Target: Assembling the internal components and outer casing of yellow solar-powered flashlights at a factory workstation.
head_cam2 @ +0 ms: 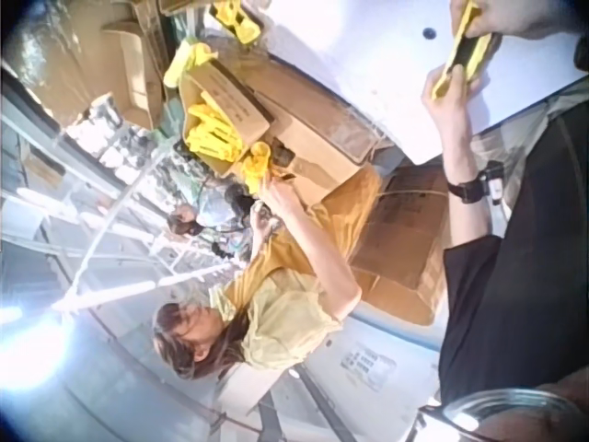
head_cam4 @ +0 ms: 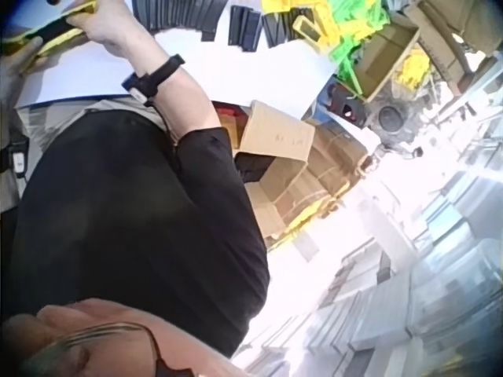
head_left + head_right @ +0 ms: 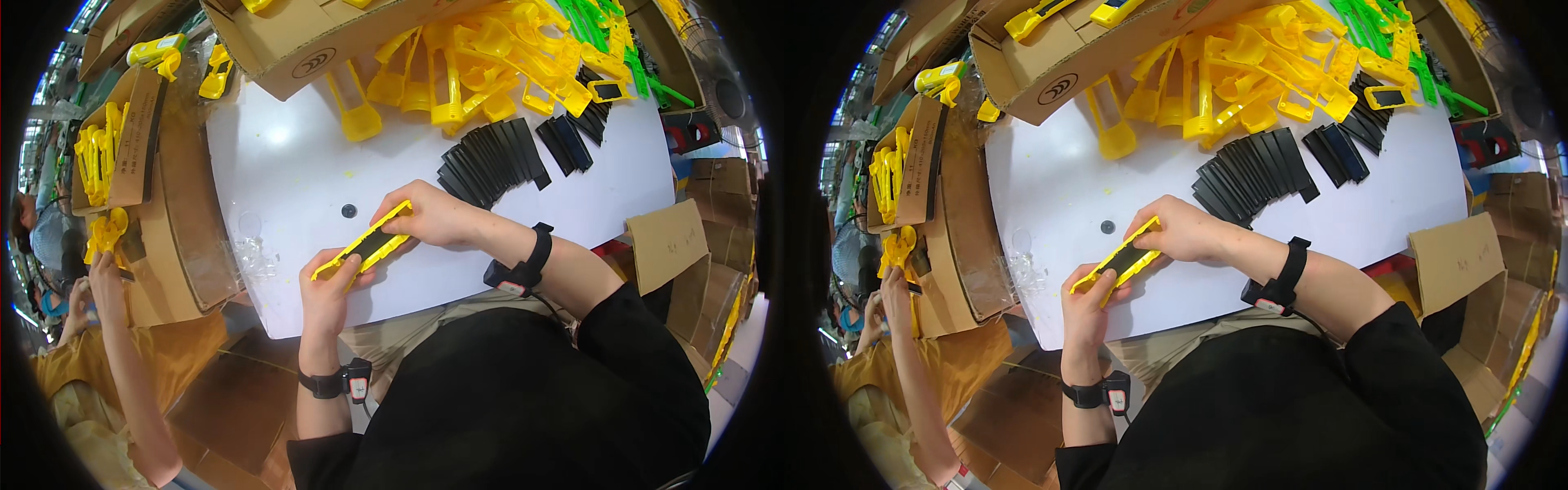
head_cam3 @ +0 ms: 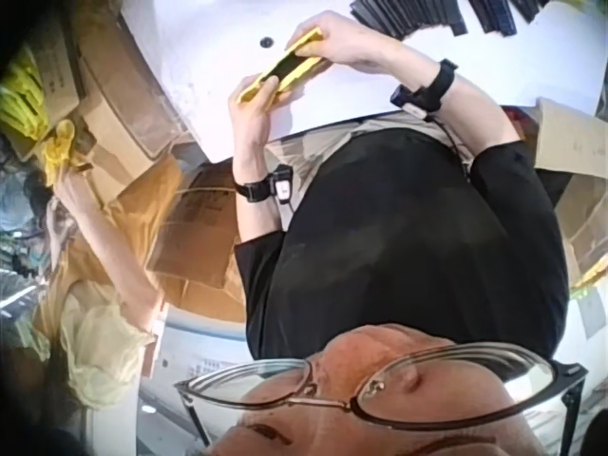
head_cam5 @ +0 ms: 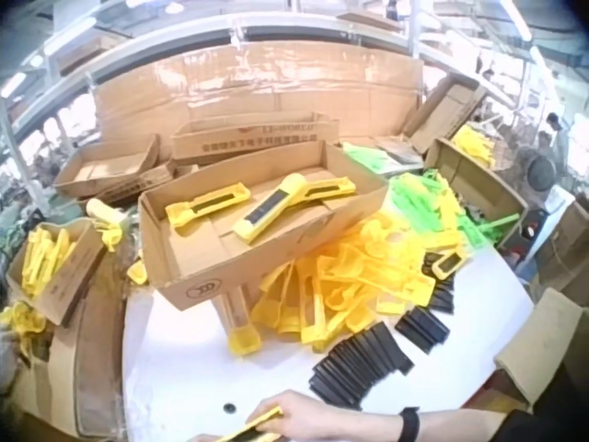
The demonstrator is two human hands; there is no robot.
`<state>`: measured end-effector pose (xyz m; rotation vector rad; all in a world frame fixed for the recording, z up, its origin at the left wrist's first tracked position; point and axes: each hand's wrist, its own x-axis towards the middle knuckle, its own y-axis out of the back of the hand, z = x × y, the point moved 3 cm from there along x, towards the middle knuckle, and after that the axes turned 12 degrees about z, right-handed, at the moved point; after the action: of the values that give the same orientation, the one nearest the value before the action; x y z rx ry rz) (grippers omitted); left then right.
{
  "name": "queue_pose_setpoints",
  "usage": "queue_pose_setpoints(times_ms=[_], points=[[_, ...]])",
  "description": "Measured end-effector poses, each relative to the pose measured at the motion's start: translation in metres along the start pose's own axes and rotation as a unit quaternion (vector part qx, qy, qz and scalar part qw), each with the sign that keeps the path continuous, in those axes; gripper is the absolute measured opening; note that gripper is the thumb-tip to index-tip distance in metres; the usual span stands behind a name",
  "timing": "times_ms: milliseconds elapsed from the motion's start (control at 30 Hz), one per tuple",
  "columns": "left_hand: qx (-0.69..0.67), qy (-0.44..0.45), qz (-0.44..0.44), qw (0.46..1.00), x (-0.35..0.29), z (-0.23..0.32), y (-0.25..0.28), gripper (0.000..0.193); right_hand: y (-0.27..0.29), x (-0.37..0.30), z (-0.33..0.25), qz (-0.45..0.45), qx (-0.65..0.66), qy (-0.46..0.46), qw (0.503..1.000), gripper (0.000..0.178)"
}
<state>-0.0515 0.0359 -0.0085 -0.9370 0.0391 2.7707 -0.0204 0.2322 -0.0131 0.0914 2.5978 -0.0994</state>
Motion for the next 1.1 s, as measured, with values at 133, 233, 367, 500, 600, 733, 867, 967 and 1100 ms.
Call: queue_pose_setpoints(times_ms=[133, 233, 367, 500, 600, 733, 867, 967, 1100], points=[[-0.006, 0.013, -0.004, 1.000, 0.002, -0.002, 0.002, 0.015, 0.003, -0.003, -0.005, -0.015, -0.001, -0.008, 1.000, 0.016], [0.001, 0.009, -0.007, 1.000, 0.003, 0.001, -0.001, 0.017, 0.006, 0.000, 0.001, 0.008, -0.027, -0.006, 1.000, 0.019], [-0.030, -0.004, 0.011, 0.999, 0.001, 0.009, -0.001, 0.020, 0.014, -0.007, -0.003, 0.050, -0.074, 0.103, 0.991, 0.024], [-0.030, -0.055, 0.074, 0.995, 0.004, 0.013, 0.019, 0.020, 0.002, -0.046, -0.042, 0.351, -0.234, 0.422, 0.803, 0.030], [-0.108, -0.256, 0.183, 0.943, 0.006, 0.043, 0.011, 0.020, -0.071, -0.073, -0.064, 0.140, -0.209, 0.542, 0.802, 0.020], [-0.084, -0.559, 0.218, 0.795, -0.005, 0.150, -0.010, 0.018, -0.167, -0.116, -0.112, 0.054, -0.238, 0.664, 0.707, 0.015], [0.087, -0.677, 0.259, 0.684, 0.001, 0.241, -0.029, 0.025, -0.179, -0.144, -0.181, 0.135, -0.416, 0.610, 0.660, 0.024], [0.193, -0.692, 0.261, 0.644, 0.018, 0.250, -0.055, 0.032, -0.159, -0.176, -0.207, 0.013, -0.389, 0.568, 0.725, 0.016], [0.317, -0.647, 0.266, 0.640, 0.047, 0.234, -0.086, 0.030, -0.127, -0.161, -0.214, 0.123, -0.487, 0.573, 0.648, 0.022]])
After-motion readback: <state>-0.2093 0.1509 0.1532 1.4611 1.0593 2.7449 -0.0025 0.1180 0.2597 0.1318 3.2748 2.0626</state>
